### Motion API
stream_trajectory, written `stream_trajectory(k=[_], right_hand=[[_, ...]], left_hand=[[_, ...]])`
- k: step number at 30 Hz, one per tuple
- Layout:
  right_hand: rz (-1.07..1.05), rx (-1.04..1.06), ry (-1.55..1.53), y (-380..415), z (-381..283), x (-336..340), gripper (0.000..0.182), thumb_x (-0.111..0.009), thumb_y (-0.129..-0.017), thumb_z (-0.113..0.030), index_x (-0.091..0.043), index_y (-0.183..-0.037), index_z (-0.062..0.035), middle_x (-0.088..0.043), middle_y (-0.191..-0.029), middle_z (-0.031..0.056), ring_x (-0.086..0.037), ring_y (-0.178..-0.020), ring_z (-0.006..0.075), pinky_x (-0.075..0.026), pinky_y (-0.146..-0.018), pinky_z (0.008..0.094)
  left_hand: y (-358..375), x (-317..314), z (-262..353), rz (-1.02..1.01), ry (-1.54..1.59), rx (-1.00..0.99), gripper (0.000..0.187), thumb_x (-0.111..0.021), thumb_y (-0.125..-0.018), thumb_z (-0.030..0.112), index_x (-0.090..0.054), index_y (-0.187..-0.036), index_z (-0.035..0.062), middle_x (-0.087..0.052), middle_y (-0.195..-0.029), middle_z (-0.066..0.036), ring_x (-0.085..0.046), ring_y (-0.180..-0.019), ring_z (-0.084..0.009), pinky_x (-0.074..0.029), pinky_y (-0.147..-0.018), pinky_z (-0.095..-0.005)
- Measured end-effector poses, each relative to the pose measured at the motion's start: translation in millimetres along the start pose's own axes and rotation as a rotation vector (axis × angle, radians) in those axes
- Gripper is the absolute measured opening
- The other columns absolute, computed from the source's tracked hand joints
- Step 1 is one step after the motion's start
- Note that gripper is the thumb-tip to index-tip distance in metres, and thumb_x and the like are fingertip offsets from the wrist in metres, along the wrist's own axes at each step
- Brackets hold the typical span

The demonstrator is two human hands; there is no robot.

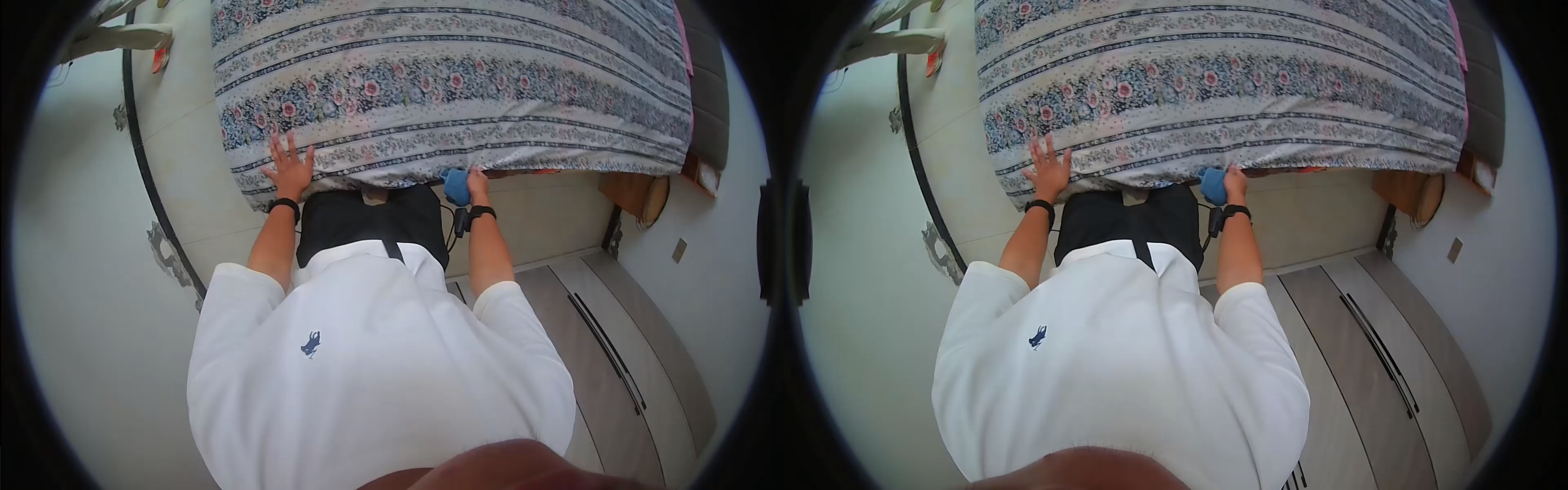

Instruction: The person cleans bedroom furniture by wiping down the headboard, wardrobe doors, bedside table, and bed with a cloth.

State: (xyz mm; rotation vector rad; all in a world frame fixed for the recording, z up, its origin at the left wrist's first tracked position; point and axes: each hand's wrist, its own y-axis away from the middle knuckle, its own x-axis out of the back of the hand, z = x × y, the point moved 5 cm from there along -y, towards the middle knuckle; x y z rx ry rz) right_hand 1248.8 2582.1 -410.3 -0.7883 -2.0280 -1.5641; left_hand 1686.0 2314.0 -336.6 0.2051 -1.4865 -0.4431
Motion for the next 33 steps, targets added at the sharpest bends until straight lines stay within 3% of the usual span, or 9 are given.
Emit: stream_trajectory(k=[3,5,11,20,23,27,29,30,33], right_hand=[[-0.024,0.068,0.037,-4.5,11.0,22.6,0.054,-0.041,-0.091,-0.045,-0.06,-0.109,0.0031,-0.061,-0.108,0.0198,-0.055,-0.104,0.0377,-0.042,-0.088,0.0426],[-0.39,-0.182,-0.303,-41.4,54.3,15.2,0.054,-0.047,-0.089,-0.045,-0.056,-0.116,0.0004,-0.062,-0.109,0.014,-0.06,-0.096,0.0289,-0.045,-0.082,0.0409],[-0.259,-0.189,-0.819,-85.9,8.5,137.0,0.051,-0.051,-0.09,-0.042,-0.052,-0.12,-0.0006,-0.059,-0.113,0.0114,-0.061,-0.093,0.0266,-0.05,-0.08,0.0385],[-0.147,-0.36,-0.865,-226.5,84.0,216.7,0.047,-0.049,-0.092,-0.039,-0.05,-0.122,-0.0026,-0.058,-0.115,0.0124,-0.06,-0.099,0.0281,-0.049,-0.085,0.0437],[-0.336,-0.296,-0.994,-228.0,83.7,237.8,0.052,-0.05,-0.091,-0.034,-0.042,-0.128,0.0022,-0.05,-0.126,0.0164,-0.055,-0.105,0.0325,-0.05,-0.084,0.0437],[-0.285,-0.215,-0.888,-263.9,122.1,240.1,0.036,-0.051,-0.092,-0.028,-0.053,-0.113,0.0013,-0.06,-0.108,0.0141,-0.061,-0.092,0.0277,-0.05,-0.082,0.0405],[-0.244,-0.24,-0.892,-234.1,112.8,265.6,0.033,-0.052,-0.092,-0.026,-0.054,-0.11,0.0013,-0.061,-0.104,0.0133,-0.061,-0.089,0.0259,-0.049,-0.08,0.0392],[-0.204,-0.273,-0.898,-219.0,116.0,276.9,0.03,-0.052,-0.092,-0.025,-0.056,-0.107,0.0012,-0.062,-0.1,0.0124,-0.061,-0.085,0.024,-0.049,-0.078,0.0379],[-0.251,-0.091,-0.764,-211.7,123.8,290.0,0.027,-0.055,-0.09,-0.022,-0.056,-0.105,0.0008,-0.062,-0.096,0.0108,-0.06,-0.081,0.0216,-0.049,-0.071,0.0355]], left_hand=[[6.4,-2.4,0.9,-0.154,0.051,0.191,0.076,-0.028,-0.088,0.065,0.0,-0.146,0.0234,0.002,-0.151,-0.013,0.002,-0.139,-0.0306,-0.011,-0.095,-0.0719],[8.9,2.2,11.1,-0.209,0.118,0.23,0.078,-0.03,-0.089,0.061,0.002,-0.146,0.0191,0.005,-0.15,-0.019,0.004,-0.138,-0.0363,-0.012,-0.096,-0.0706],[9.7,-10.7,45.1,-0.247,0.275,0.395,0.079,-0.038,-0.091,0.049,0.002,-0.144,0.0058,0.004,-0.145,-0.031,0.003,-0.135,-0.0458,-0.018,-0.104,-0.0572],[92.3,-129.7,286.9,-0.244,0.55,0.571,0.108,-0.049,-0.079,0.063,0.014,-0.14,0.0002,0.015,-0.138,-0.04,0.017,-0.131,-0.0511,0.002,-0.105,-0.0572],[115.2,-152.9,387.1,-0.484,0.823,0.474,0.116,-0.059,-0.075,0.059,0.022,-0.138,0.0027,0.021,-0.135,-0.042,0.014,-0.129,-0.0553,-0.012,-0.106,-0.0565],[129.8,-163.3,470.5,-0.613,0.954,0.422,0.112,-0.06,-0.076,0.057,0.011,-0.14,-0.0023,-0.018,-0.139,-0.038,-0.025,-0.129,-0.0471,-0.027,-0.102,-0.0526],[121.6,-207.4,476.7,-0.634,1.095,0.667,0.096,-0.057,-0.079,0.056,-0.015,-0.139,-0.0059,-0.046,-0.124,-0.03,-0.054,-0.107,-0.0392,-0.046,-0.08,-0.0482],[135.2,-151.5,491.0,-0.582,1.297,0.843,0.079,-0.059,-0.081,0.051,-0.036,-0.131,-0.0062,-0.053,-0.117,-0.022,-0.064,-0.084,-0.0298,-0.047,-0.053,-0.0375],[135.6,-168.1,481.7,-0.36,1.441,1.065,0.076,-0.062,-0.082,0.044,-0.034,-0.132,-0.0055,-0.059,-0.106,-0.016,-0.064,-0.064,-0.0207,-0.037,-0.04,-0.0302]])
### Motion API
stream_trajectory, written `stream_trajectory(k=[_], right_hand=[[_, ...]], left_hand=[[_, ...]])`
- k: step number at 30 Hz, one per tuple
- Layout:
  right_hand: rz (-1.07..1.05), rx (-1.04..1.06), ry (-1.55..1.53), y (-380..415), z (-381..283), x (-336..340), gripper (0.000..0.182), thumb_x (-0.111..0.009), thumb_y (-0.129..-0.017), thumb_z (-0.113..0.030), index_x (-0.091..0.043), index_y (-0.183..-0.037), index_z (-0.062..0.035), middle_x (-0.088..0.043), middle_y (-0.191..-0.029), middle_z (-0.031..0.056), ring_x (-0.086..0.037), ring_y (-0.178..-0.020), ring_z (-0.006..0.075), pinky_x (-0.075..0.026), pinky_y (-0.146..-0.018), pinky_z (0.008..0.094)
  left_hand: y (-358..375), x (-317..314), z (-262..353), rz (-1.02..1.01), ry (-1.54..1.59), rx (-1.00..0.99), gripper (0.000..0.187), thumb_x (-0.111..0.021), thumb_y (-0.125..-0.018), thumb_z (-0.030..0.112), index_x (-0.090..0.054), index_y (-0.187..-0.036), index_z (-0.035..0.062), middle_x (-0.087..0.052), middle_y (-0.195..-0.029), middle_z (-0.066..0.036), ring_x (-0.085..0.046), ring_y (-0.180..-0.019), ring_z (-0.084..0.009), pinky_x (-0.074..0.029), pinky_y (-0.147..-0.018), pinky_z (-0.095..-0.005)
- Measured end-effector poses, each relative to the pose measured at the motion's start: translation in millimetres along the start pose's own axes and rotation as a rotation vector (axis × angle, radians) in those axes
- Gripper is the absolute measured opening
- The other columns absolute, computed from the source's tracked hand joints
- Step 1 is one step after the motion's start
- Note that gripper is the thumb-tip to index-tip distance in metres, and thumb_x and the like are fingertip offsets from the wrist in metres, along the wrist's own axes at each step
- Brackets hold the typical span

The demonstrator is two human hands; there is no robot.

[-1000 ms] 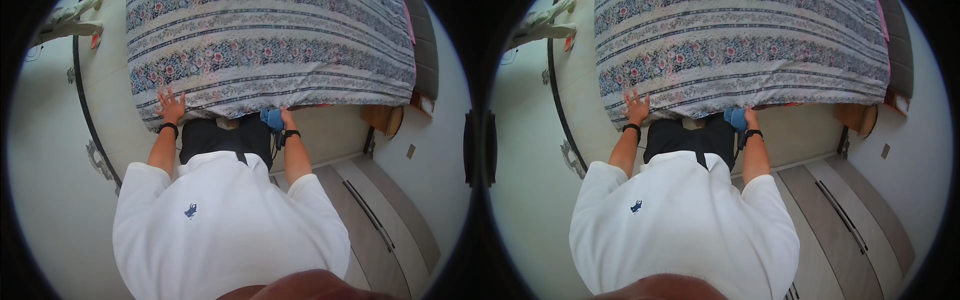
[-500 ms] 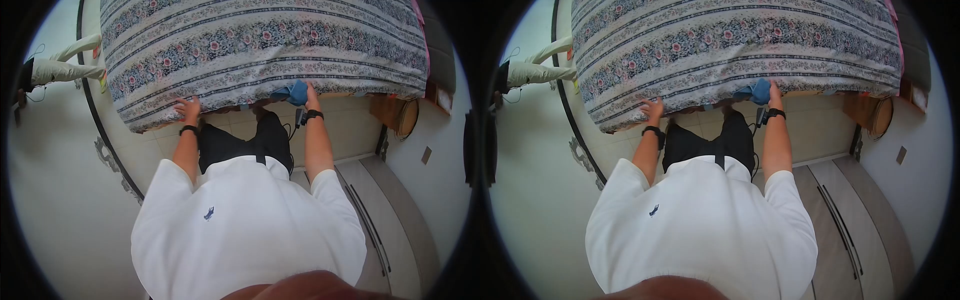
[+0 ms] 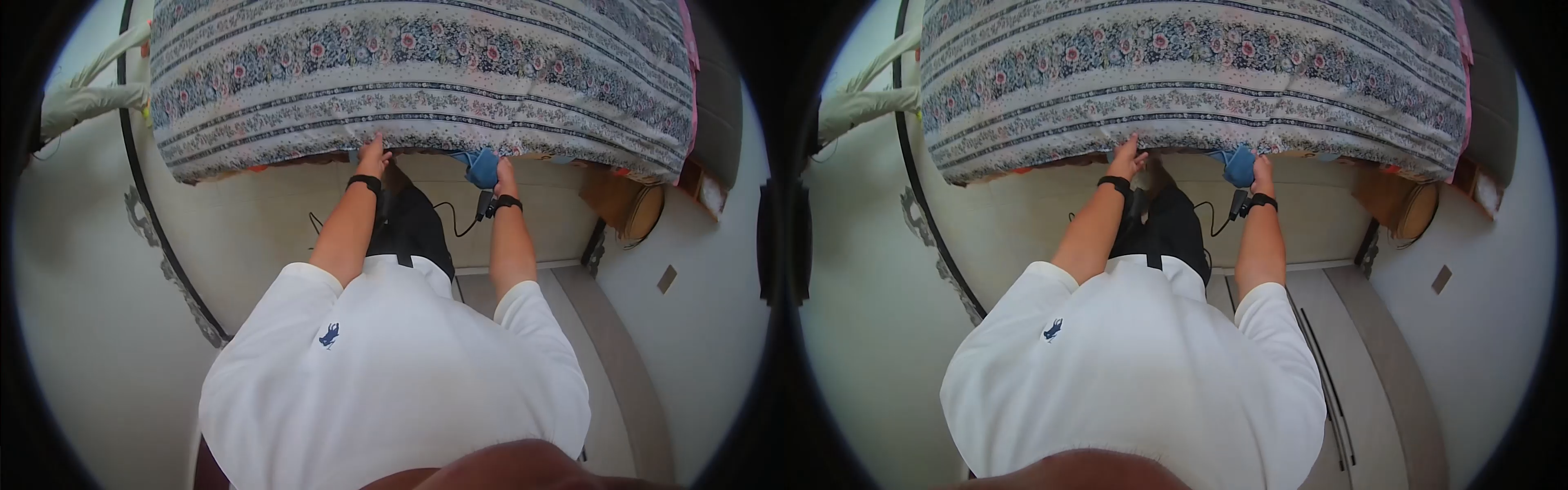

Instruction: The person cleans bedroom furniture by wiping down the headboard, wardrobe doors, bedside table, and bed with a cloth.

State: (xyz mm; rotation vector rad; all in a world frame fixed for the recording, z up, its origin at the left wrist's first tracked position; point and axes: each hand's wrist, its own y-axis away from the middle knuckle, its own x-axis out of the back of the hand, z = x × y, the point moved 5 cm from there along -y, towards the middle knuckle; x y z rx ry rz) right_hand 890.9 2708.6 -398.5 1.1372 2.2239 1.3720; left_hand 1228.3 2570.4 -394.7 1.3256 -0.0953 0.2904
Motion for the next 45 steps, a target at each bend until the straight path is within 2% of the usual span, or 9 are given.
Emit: stream_trajectory(k=[6,15,18,21,26,29,38,42,45], right_hand=[[0.121,0.088,0.374,-34.9,8.8,21.3,0.031,-0.064,-0.084,-0.025,-0.058,-0.1,0.0006,-0.062,-0.087,0.0088,-0.059,-0.078,0.0187,-0.048,-0.068,0.0338],[0.137,0.002,0.064,35.6,-17.7,78.7,0.039,-0.063,-0.084,-0.031,-0.052,-0.11,-0.004,-0.061,-0.096,0.0111,-0.061,-0.083,0.0246,-0.051,-0.073,0.0415],[0.081,0.005,0.005,32.0,-44.3,97.6,0.042,-0.061,-0.085,-0.033,-0.052,-0.112,-0.0026,-0.061,-0.1,0.012,-0.061,-0.085,0.0263,-0.051,-0.075,0.0426],[0.094,0.006,-0.008,1.8,-81.8,113.3,0.042,-0.059,-0.086,-0.034,-0.054,-0.113,-0.0025,-0.061,-0.104,0.0119,-0.062,-0.088,0.0283,-0.051,-0.077,0.0436],[0.023,0.03,-0.043,-71.7,-153.6,152.8,0.045,-0.057,-0.086,-0.037,-0.054,-0.113,-0.0013,-0.061,-0.107,0.0116,-0.061,-0.091,0.0295,-0.05,-0.079,0.044],[-0.016,-0.134,0.099,-129.7,-170.8,195.1,0.044,-0.053,-0.087,-0.042,-0.057,-0.109,-0.0034,-0.062,-0.106,0.01,-0.061,-0.092,0.0273,-0.049,-0.083,0.0416],[-0.018,-0.161,0.131,-152.0,-214.8,256.2,0.048,-0.048,-0.089,-0.045,-0.056,-0.11,-0.0039,-0.061,-0.108,0.0111,-0.059,-0.094,0.0285,-0.046,-0.087,0.0423],[-0.025,-0.062,0.086,-180.2,-195.8,289.6,0.051,-0.048,-0.088,-0.046,-0.053,-0.114,-0.0022,-0.059,-0.111,0.0125,-0.058,-0.097,0.0301,-0.046,-0.088,0.0436],[-0.041,0.013,0.071,-193.7,-186.1,311.7,0.053,-0.048,-0.088,-0.046,-0.051,-0.116,-0.0009,-0.058,-0.112,0.0135,-0.058,-0.099,0.0313,-0.045,-0.089,0.0445]], left_hand=[[-38.1,27.4,-39.7,0.053,0.14,-0.014,0.022,-0.066,-0.083,0.026,-0.063,-0.072,0.0072,-0.062,-0.062,0.0,-0.06,-0.053,-0.0097,-0.034,-0.042,-0.0255],[-19.3,16.5,-68.2,-0.261,0.064,-0.088,0.021,-0.071,-0.078,0.029,-0.064,-0.078,0.0092,-0.064,-0.073,0.001,-0.06,-0.063,-0.007,-0.04,-0.051,-0.0226],[1.2,-33.6,-74.5,-0.326,-0.03,-0.056,0.046,-0.071,-0.077,0.04,-0.061,-0.104,0.0052,-0.064,-0.094,-0.003,-0.063,-0.077,-0.0106,-0.044,-0.054,-0.0241],[13.9,-58.4,-55.4,-0.225,0.112,0.051,0.091,-0.065,-0.076,0.055,-0.027,-0.139,0.0012,-0.049,-0.123,-0.013,-0.059,-0.101,-0.0201,-0.049,-0.061,-0.0275],[25.7,-116.0,-71.5,-0.071,0.295,0.044,0.093,-0.067,-0.073,0.056,-0.027,-0.139,0.0039,-0.053,-0.118,-0.012,-0.061,-0.093,-0.021,-0.048,-0.057,-0.0287],[47.9,-148.7,-94.9,-0.188,0.792,-0.064,0.105,-0.071,-0.074,0.048,-0.004,-0.142,0.0063,-0.036,-0.132,-0.018,-0.053,-0.105,-0.0278,-0.047,-0.066,-0.0329],[118.9,-303.9,-162.8,-0.458,0.819,0.009,0.108,-0.08,-0.07,0.021,-0.001,-0.142,0.0068,-0.038,-0.129,-0.011,-0.043,-0.114,-0.0306,-0.04,-0.087,-0.0383],[125.1,-329.1,-162.5,-0.328,0.381,-0.102,0.054,-0.076,-0.074,0.023,-0.047,-0.114,0.0008,-0.055,-0.097,-0.008,-0.051,-0.083,-0.0161,-0.043,-0.074,-0.0334],[133.8,-342.0,-163.6,-0.127,0.302,-0.314,0.036,-0.077,-0.072,0.028,-0.052,-0.08,0.0035,-0.053,-0.072,-0.004,-0.047,-0.062,-0.0149,-0.041,-0.06,-0.0353]])
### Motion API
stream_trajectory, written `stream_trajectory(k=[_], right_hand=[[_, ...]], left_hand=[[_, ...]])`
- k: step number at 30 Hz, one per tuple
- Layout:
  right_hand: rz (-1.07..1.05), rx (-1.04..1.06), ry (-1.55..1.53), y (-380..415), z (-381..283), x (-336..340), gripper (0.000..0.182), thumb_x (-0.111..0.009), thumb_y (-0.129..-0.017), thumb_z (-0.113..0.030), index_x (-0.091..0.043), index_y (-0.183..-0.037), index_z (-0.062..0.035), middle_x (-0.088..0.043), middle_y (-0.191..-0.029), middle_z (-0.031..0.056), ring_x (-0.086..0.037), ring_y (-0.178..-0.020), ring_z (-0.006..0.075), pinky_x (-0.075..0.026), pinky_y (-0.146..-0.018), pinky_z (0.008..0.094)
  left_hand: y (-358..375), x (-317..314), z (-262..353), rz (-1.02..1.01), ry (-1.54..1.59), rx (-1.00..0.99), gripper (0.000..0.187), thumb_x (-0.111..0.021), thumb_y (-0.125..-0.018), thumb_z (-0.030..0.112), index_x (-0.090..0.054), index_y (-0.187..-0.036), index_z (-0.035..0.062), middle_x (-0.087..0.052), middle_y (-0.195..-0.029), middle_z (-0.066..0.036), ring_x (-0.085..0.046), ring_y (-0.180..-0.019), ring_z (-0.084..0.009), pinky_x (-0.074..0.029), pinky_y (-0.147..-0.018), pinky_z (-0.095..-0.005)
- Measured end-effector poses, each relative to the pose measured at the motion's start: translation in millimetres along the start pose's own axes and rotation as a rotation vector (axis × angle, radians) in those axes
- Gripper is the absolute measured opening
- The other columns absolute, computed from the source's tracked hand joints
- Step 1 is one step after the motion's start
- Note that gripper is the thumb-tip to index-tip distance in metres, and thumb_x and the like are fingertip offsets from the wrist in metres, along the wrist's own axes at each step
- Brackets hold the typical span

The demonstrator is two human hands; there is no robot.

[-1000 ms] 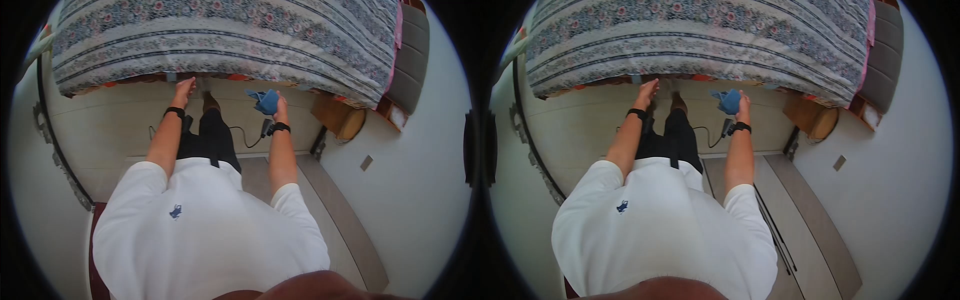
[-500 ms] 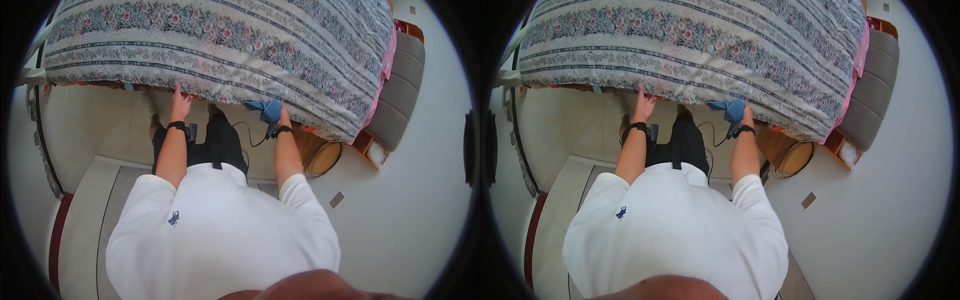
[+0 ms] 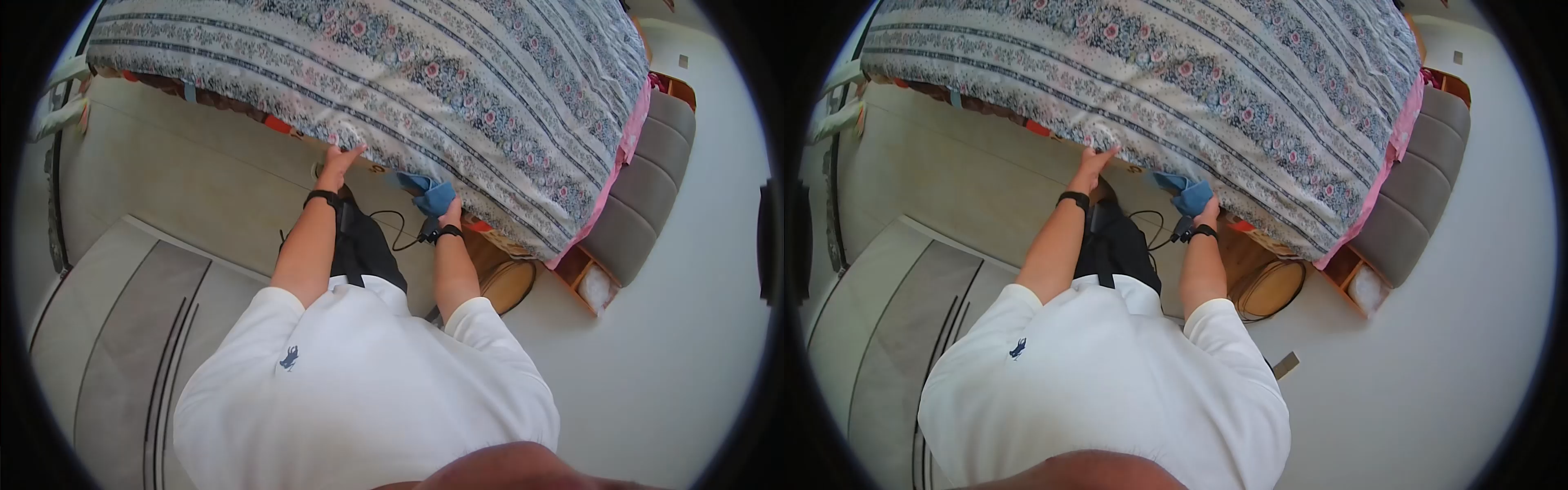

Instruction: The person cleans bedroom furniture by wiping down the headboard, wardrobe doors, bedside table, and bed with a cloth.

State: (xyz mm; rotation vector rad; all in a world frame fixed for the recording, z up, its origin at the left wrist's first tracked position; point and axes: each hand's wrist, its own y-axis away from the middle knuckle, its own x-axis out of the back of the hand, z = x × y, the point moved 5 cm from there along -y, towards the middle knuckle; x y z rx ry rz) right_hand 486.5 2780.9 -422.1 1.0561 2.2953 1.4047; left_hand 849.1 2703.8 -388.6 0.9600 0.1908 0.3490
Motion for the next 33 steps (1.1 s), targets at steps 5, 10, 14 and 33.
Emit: stream_trajectory(k=[5,10,14,33], right_hand=[[0.014,-0.052,0.113,9.3,-7.3,32.9,0.05,-0.038,-0.095,-0.041,-0.048,-0.121,0.0004,-0.052,-0.123,0.013,-0.056,-0.104,0.0315,-0.044,-0.091,0.0432],[-0.178,-0.167,0.253,63.1,-33.7,16.9,0.045,-0.043,-0.094,-0.037,-0.049,-0.123,-0.0028,-0.055,-0.12,0.0092,-0.055,-0.105,0.0268,-0.044,-0.092,0.0401],[-0.057,-0.099,0.593,104.2,-61.8,24.1,0.048,-0.041,-0.094,-0.041,-0.054,-0.118,-0.0003,-0.057,-0.118,0.0099,-0.058,-0.099,0.0261,-0.045,-0.087,0.0394],[0.046,-0.294,0.52,-30.5,-216.8,303.1,0.042,-0.062,-0.083,-0.046,-0.065,-0.097,-0.0069,-0.066,-0.092,0.0033,-0.061,-0.081,0.0178,-0.05,-0.077,0.0322]], left_hand=[[1.9,-0.3,-25.7,0.054,-0.155,0.007,0.031,-0.074,-0.075,0.027,-0.059,-0.071,0.0004,-0.058,-0.07,-0.004,-0.052,-0.066,-0.0134,-0.044,-0.066,-0.0326],[18.8,0.2,-31.7,0.179,0.012,-0.191,0.028,-0.073,-0.077,0.025,-0.062,-0.076,-0.0012,-0.062,-0.071,-0.005,-0.055,-0.064,-0.0144,-0.044,-0.06,-0.0323],[30.8,-15.0,-39.6,0.148,0.012,-0.099,0.028,-0.072,-0.078,0.029,-0.066,-0.087,0.0034,-0.065,-0.077,-0.005,-0.058,-0.067,-0.0137,-0.043,-0.059,-0.029],[138.3,-327.1,-180.8,-0.041,-0.112,0.111,0.088,-0.071,-0.076,0.039,-0.027,-0.131,-0.0139,-0.046,-0.124,-0.022,-0.049,-0.11,-0.0292,-0.044,-0.089,-0.0407]])
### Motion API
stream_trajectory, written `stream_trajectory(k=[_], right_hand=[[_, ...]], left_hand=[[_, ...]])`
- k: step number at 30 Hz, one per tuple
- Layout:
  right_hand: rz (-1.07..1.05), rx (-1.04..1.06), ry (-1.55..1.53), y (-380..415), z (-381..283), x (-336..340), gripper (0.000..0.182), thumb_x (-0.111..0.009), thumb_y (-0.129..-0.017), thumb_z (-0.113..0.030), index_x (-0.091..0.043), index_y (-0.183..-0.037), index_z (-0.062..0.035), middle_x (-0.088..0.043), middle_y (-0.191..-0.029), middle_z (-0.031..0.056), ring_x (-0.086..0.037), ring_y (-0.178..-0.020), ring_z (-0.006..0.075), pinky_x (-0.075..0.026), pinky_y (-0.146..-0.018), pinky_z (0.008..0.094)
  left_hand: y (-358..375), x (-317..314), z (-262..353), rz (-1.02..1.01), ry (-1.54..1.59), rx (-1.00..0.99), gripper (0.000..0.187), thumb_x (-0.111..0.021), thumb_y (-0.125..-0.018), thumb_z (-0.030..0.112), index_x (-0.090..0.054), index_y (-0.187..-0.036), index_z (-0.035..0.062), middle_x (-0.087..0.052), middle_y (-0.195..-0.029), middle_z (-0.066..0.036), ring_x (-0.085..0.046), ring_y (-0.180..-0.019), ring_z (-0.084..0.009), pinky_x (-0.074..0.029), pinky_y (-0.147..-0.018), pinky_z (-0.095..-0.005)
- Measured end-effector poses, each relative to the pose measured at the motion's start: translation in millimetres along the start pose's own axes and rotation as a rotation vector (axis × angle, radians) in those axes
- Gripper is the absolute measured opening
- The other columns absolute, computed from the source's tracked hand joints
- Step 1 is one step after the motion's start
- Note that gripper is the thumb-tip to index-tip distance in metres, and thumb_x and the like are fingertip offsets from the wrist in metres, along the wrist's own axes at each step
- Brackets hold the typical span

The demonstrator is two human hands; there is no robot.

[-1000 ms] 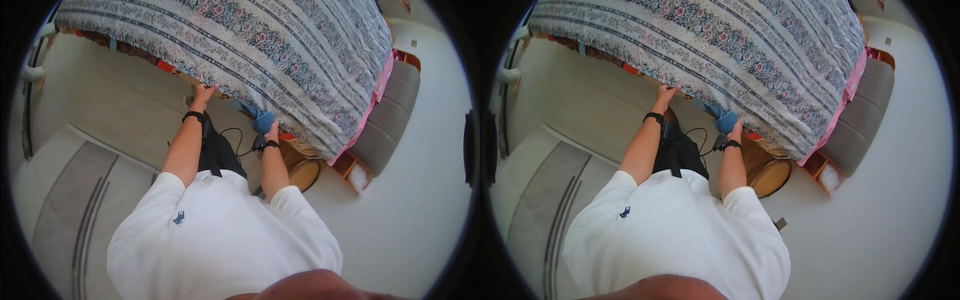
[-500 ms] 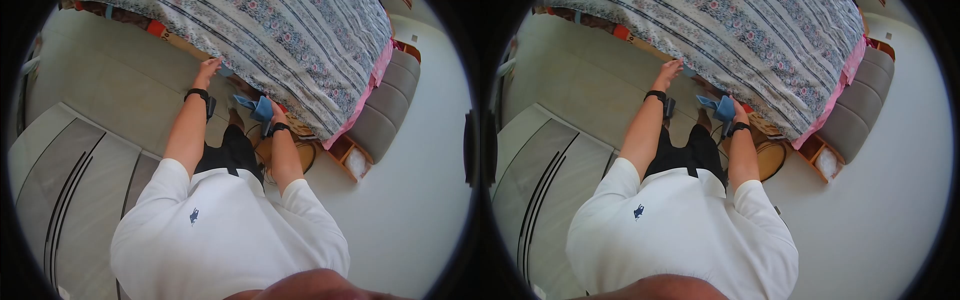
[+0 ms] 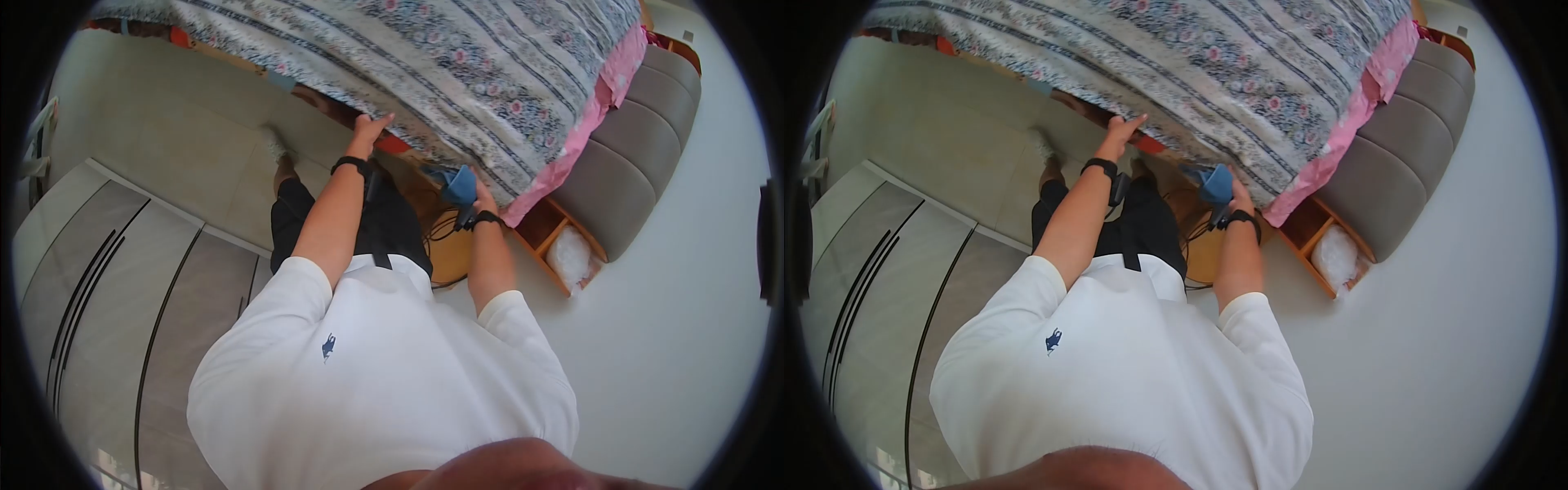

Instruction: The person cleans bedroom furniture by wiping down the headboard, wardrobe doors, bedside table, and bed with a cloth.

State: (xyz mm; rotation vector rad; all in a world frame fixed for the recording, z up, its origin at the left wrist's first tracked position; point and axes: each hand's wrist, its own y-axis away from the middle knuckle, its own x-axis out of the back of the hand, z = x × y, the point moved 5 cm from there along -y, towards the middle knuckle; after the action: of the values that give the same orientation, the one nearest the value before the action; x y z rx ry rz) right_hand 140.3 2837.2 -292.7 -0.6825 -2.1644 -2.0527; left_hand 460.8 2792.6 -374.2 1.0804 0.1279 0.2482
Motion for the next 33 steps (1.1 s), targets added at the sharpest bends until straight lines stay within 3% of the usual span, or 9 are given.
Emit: stream_trajectory(k=[1,7,14,16,21,24,27,29,33], right_hand=[[-0.211,0.042,-0.133,-31.8,6.4,13.1,0.039,-0.066,-0.082,-0.042,-0.064,-0.097,-0.0062,-0.066,-0.089,0.0024,-0.06,-0.078,0.0153,-0.051,-0.073,0.0306],[-0.24,0.062,0.046,-63.0,3.4,57.9,0.047,-0.069,-0.079,-0.037,-0.06,-0.106,0.001,-0.065,-0.091,0.0047,-0.061,-0.077,0.0196,-0.051,-0.068,0.0339],[-0.101,0.29,-0.064,-70.2,14.7,57.1,0.042,-0.07,-0.079,-0.032,-0.061,-0.101,0.003,-0.064,-0.089,0.0078,-0.061,-0.08,0.0197,-0.05,-0.066,0.0358],[-0.042,0.43,0.29,-70.7,24.4,57.9,0.04,-0.071,-0.078,-0.028,-0.061,-0.102,0.0027,-0.063,-0.089,0.0089,-0.06,-0.078,0.0203,-0.049,-0.066,0.0375],[0.285,0.827,0.986,-18.7,9.6,64.4,0.067,-0.059,-0.077,-0.054,-0.06,-0.074,0.013,-0.058,-0.076,0.0341,-0.059,-0.081,0.046,-0.045,-0.072,0.0475],[0.21,0.753,1.054,-28.3,0.5,69.7,0.067,-0.057,-0.08,-0.054,-0.06,-0.074,0.0125,-0.059,-0.08,0.0329,-0.059,-0.08,0.0441,-0.046,-0.072,0.0471],[0.203,0.753,0.702,-41.7,-7.2,100.8,0.067,-0.063,-0.076,-0.054,-0.061,-0.081,0.0125,-0.062,-0.083,0.0267,-0.061,-0.081,0.0359,-0.045,-0.076,0.0405],[0.251,0.771,0.458,-31.2,-21.6,125.1,0.061,-0.065,-0.077,-0.05,-0.063,-0.089,0.0097,-0.065,-0.088,0.0172,-0.06,-0.083,0.0261,-0.043,-0.08,0.0353],[0.308,1.046,0.506,-16.2,-62.7,140.8,0.049,-0.058,-0.084,-0.045,-0.064,-0.084,0.0036,-0.063,-0.081,0.0195,-0.06,-0.079,0.0304,-0.044,-0.073,0.0379]], left_hand=[[-15.2,-13.8,-23.4,0.183,-0.059,-0.169,0.067,-0.072,-0.074,0.041,-0.047,-0.107,-0.0114,-0.055,-0.102,-0.019,-0.055,-0.09,-0.0286,-0.047,-0.075,-0.0423],[17.6,-39.7,-22.7,0.321,-0.476,-0.226,0.055,-0.074,-0.071,0.042,-0.045,-0.053,-0.0007,-0.044,-0.049,-0.01,-0.045,-0.044,-0.0212,-0.037,-0.047,-0.0422],[15.1,-50.7,-54.7,0.378,-0.37,-0.259,0.055,-0.073,-0.073,0.04,-0.041,-0.048,0.002,-0.045,-0.046,-0.008,-0.046,-0.04,-0.018,-0.038,-0.045,-0.0387],[23.0,-54.7,-60.3,0.342,-0.159,-0.192,0.053,-0.071,-0.075,0.037,-0.044,-0.052,-0.0019,-0.047,-0.049,-0.013,-0.049,-0.044,-0.0244,-0.039,-0.05,-0.0431],[38.4,-56.9,-54.8,0.351,-0.318,-0.184,0.048,-0.07,-0.077,0.036,-0.046,-0.056,0.0003,-0.052,-0.052,-0.01,-0.059,-0.049,-0.0208,-0.044,-0.05,-0.0381],[30.2,-70.8,-78.7,0.356,-0.029,-0.267,0.047,-0.07,-0.078,0.04,-0.047,-0.058,0.0028,-0.053,-0.054,-0.008,-0.058,-0.048,-0.0169,-0.043,-0.05,-0.0347],[37.9,-100.6,-76.4,0.164,-0.388,-0.212,0.043,-0.069,-0.079,0.038,-0.05,-0.059,0.0037,-0.053,-0.055,-0.008,-0.055,-0.05,-0.0151,-0.043,-0.05,-0.033],[52.9,-123.4,-81.8,-0.011,-0.258,0.067,0.038,-0.069,-0.08,0.036,-0.057,-0.063,0.0043,-0.056,-0.058,-0.007,-0.055,-0.053,-0.0137,-0.041,-0.049,-0.0321],[55.4,-159.2,-94.4,-0.115,-0.122,0.255,0.031,-0.067,-0.082,0.029,-0.065,-0.069,0.0019,-0.062,-0.065,-0.006,-0.052,-0.054,-0.0136,-0.04,-0.049,-0.0322]])
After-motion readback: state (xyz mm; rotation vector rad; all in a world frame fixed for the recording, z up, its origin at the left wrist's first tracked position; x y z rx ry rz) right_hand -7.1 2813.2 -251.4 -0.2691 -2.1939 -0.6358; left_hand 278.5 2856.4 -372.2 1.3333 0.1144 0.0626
